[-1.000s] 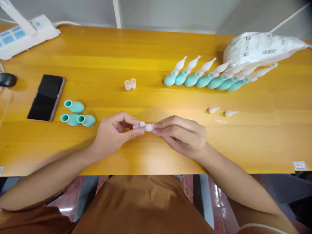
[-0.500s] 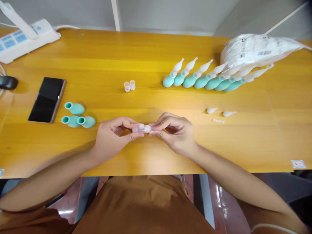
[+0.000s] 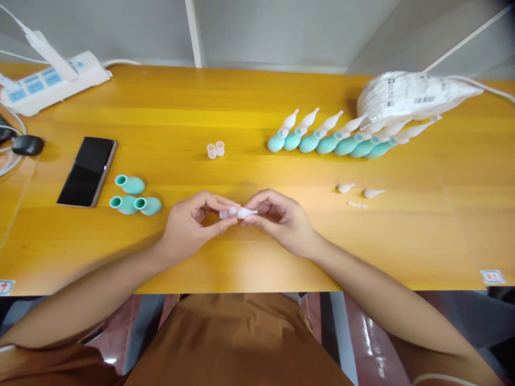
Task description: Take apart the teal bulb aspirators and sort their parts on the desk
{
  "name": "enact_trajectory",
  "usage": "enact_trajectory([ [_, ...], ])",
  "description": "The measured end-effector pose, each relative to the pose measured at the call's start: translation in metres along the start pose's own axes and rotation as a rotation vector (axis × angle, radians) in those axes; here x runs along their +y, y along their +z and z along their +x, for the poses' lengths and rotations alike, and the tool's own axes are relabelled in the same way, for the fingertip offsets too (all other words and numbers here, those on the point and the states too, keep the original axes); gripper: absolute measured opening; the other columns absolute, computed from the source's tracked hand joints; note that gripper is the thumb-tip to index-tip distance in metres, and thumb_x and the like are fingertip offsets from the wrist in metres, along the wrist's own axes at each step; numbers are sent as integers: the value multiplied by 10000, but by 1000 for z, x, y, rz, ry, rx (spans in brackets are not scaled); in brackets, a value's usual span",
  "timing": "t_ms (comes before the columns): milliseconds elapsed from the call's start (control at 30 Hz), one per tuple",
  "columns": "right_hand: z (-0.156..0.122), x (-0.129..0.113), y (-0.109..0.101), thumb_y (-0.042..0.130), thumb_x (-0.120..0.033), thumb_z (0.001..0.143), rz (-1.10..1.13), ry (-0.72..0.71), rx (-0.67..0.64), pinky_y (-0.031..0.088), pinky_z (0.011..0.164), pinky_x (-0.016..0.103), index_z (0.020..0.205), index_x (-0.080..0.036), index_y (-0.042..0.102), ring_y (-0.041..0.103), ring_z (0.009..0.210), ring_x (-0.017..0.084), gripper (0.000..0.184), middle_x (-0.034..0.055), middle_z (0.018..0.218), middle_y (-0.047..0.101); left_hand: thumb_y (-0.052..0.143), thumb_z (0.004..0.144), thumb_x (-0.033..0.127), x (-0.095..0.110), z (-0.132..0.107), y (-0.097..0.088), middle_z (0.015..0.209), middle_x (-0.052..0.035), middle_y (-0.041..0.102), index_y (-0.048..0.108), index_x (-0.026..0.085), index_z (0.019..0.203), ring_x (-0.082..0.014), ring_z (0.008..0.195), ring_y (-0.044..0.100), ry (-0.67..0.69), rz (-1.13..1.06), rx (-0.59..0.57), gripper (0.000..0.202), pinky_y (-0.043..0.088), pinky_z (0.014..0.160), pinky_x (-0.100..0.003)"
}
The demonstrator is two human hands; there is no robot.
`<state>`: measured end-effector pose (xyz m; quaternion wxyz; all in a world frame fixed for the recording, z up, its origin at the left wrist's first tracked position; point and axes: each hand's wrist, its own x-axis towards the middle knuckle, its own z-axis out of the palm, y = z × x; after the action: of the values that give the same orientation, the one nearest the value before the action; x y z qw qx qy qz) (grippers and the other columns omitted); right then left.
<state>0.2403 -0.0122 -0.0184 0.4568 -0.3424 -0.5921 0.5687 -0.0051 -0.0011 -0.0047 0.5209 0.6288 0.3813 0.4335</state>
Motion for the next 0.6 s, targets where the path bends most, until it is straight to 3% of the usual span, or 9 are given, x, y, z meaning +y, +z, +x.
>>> enact_trajectory([
  [133, -1, -1, 0, 838, -354, 1072, -247, -151, -21, 680, 830, 275, 1193, -221, 743, 836, 926, 161, 203, 58, 1059, 859, 895, 980, 262, 5, -1, -3, 1114, -81, 880, 782, 232, 994, -221, 1015, 846, 72, 135, -75, 117, 669, 926, -369],
  [300, 0, -3, -4, 809, -269, 1087, -530, -419, -51, 689, 832, 298, 1215, -214, 752, 840, 939, 188, 151, 96, 1078, 863, 940, 912, 228, 4, 4, -2, 983, -64, 841, 782, 196, 948, -180, 894, 806, 3, -74, -84, 166, 656, 832, -301],
  [367, -1, -2, -4, 775, -277, 1109, -563, -461, -52, 698, 828, 305, 1170, -206, 748, 854, 947, 199, 98, 113, 1070, 867, 960, 877, 214, 2, 5, -2, 914, -47, 824, 790, 186, 930, -166, 845, 796, -50, -122, -86, 180, 653, 795, -276],
  [467, -3, 0, -3, 751, -332, 1129, -502, -372, -59, 698, 768, 287, 1086, -207, 738, 864, 859, 188, 133, 93, 982, 867, 960, 873, 181, 1, 3, -2, 916, -40, 836, 803, 188, 896, -157, 848, 811, -40, -89, -63, 158, 651, 782, -250],
  [600, -7, 2, 0, 783, -430, 1106, -200, -101, -87, 681, 661, 255, 998, -210, 730, 837, 684, 159, 250, 38, 838, 846, 958, 894, 147, 4, -2, -1, 981, -39, 869, 814, 199, 896, -151, 893, 848, 96, 35, -22, 153, 670, 816, -230],
])
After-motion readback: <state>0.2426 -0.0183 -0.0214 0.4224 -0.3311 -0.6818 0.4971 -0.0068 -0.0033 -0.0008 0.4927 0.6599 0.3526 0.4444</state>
